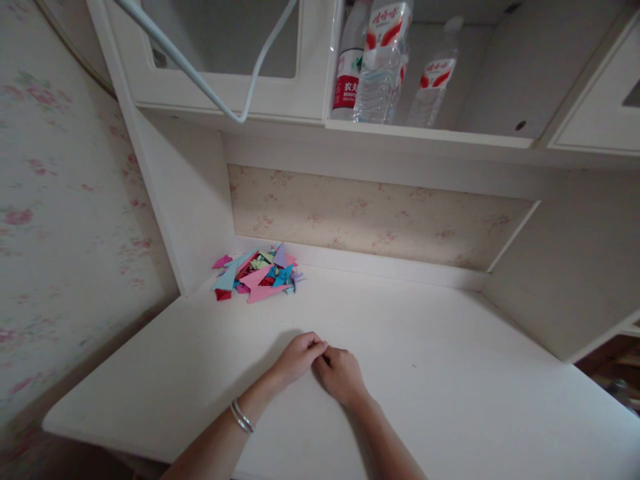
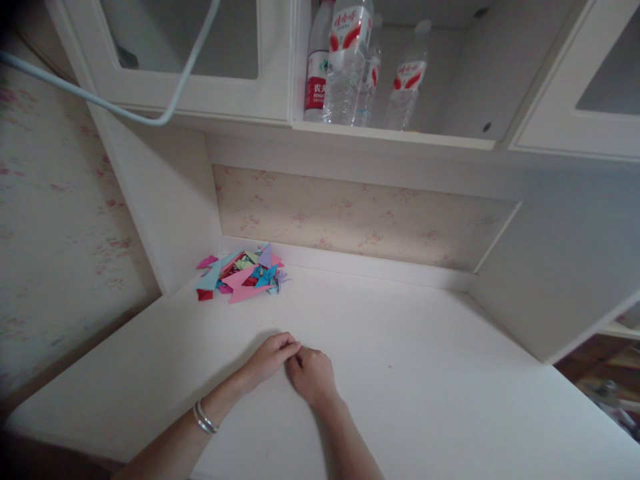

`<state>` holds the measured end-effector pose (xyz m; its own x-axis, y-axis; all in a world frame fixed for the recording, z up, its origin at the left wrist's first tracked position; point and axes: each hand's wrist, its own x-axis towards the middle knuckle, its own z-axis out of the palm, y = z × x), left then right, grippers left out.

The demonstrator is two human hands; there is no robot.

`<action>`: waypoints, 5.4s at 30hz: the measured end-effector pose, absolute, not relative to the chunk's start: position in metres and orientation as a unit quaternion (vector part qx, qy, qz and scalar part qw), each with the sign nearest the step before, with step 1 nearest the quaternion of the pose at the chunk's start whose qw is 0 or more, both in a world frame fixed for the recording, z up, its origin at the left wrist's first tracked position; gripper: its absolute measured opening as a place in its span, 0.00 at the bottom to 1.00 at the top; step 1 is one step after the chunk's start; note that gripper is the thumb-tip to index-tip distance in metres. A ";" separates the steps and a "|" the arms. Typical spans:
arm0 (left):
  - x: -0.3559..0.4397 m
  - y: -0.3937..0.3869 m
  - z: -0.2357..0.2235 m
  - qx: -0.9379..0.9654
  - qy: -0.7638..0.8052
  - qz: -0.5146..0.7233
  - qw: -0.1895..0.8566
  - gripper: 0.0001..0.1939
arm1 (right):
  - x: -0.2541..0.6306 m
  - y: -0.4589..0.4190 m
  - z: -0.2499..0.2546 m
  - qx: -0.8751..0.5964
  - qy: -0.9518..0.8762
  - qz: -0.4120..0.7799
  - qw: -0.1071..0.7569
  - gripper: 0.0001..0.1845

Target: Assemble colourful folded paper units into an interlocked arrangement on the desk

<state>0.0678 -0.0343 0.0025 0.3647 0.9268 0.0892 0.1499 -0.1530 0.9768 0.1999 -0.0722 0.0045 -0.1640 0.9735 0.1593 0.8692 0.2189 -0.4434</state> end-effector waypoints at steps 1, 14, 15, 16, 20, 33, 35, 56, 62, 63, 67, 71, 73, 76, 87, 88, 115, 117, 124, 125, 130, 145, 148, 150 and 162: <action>0.068 -0.035 0.003 0.653 0.413 0.384 0.506 0.11 | 0.200 -0.072 0.005 -0.613 -0.752 0.127 0.206 0.16; 0.068 -0.034 0.002 0.668 0.416 0.376 0.489 0.11 | 0.200 -0.072 0.003 -0.611 -0.754 0.123 0.206 0.15; 0.068 -0.034 0.003 0.668 0.416 0.377 0.488 0.11 | 0.200 -0.072 0.003 -0.611 -0.754 0.123 0.207 0.15; 0.068 -0.035 0.003 0.668 0.416 0.378 0.488 0.11 | 0.200 -0.072 0.004 -0.612 -0.753 0.123 0.207 0.15; 0.068 -0.034 0.002 0.667 0.417 0.375 0.490 0.11 | 0.200 -0.072 0.005 -0.617 -0.751 0.128 0.199 0.16; 0.066 -0.034 -0.003 0.677 0.406 0.378 0.484 0.12 | 0.200 -0.072 0.006 -0.617 -0.751 0.130 0.197 0.16; 0.066 -0.034 -0.002 0.677 0.410 0.377 0.482 0.12 | 0.200 -0.072 0.006 -0.619 -0.750 0.128 0.195 0.16; 0.066 -0.035 0.001 0.672 0.417 0.370 0.486 0.11 | 0.200 -0.073 0.005 -0.618 -0.753 0.119 0.191 0.17; 0.066 -0.034 -0.002 0.673 0.413 0.376 0.485 0.11 | 0.200 -0.073 0.005 -0.618 -0.754 0.115 0.190 0.16; 0.066 -0.033 -0.003 0.674 0.412 0.377 0.483 0.11 | 0.200 -0.073 0.005 -0.619 -0.753 0.117 0.189 0.16; 0.066 -0.033 -0.004 0.676 0.412 0.379 0.480 0.11 | 0.199 -0.072 0.005 -0.624 -0.749 0.119 0.185 0.16; 0.066 -0.034 -0.002 0.674 0.407 0.378 0.487 0.11 | 0.200 -0.071 0.003 -0.620 -0.753 0.117 0.186 0.17; 0.066 -0.034 -0.001 0.674 0.408 0.376 0.488 0.10 | 0.200 -0.071 0.002 -0.616 -0.755 0.118 0.191 0.17; 0.066 -0.033 -0.002 0.674 0.411 0.375 0.485 0.11 | 0.200 -0.071 0.000 -0.613 -0.755 0.120 0.200 0.17; 0.067 -0.035 0.001 0.671 0.414 0.376 0.487 0.11 | 0.201 -0.070 0.000 -0.612 -0.752 0.128 0.211 0.16; 0.067 -0.035 0.001 0.671 0.413 0.377 0.487 0.10 | 0.201 -0.070 0.000 -0.613 -0.751 0.128 0.210 0.16; 0.063 -0.020 0.002 0.374 0.432 0.433 0.697 0.18 | 0.172 0.028 0.041 -0.527 -0.520 0.533 0.410 0.21; 0.063 -0.018 0.000 0.366 0.445 0.429 0.696 0.18 | 0.151 0.052 0.045 -0.517 -0.533 0.556 0.374 0.22; 0.062 -0.013 -0.005 0.369 0.464 0.416 0.689 0.24 | 0.095 0.108 0.035 -0.514 -0.490 0.622 0.329 0.26; 0.062 -0.013 -0.006 0.374 0.464 0.411 0.690 0.25 | 0.092 0.112 0.034 -0.515 -0.481 0.626 0.333 0.27; 0.063 -0.010 -0.008 0.378 0.456 0.399 0.700 0.26 | 0.095 0.120 0.028 -0.498 -0.443 0.654 0.359 0.28; 0.061 -0.026 -0.003 0.541 0.448 0.322 0.634 0.20 | 0.216 0.064 0.046 -0.534 -0.377 0.524 0.546 0.20; 0.060 -0.030 0.001 0.586 0.441 0.314 0.603 0.19 | 0.260 0.072 0.048 -0.565 -0.357 0.486 0.563 0.22; 0.060 -0.032 0.002 0.604 0.438 0.312 0.588 0.19 | 0.287 0.078 0.049 -0.589 -0.343 0.467 0.563 0.23; 0.065 -0.040 0.005 0.687 0.466 0.273 0.487 0.17 | 0.373 0.114 0.036 -0.626 -0.278 0.449 0.574 0.18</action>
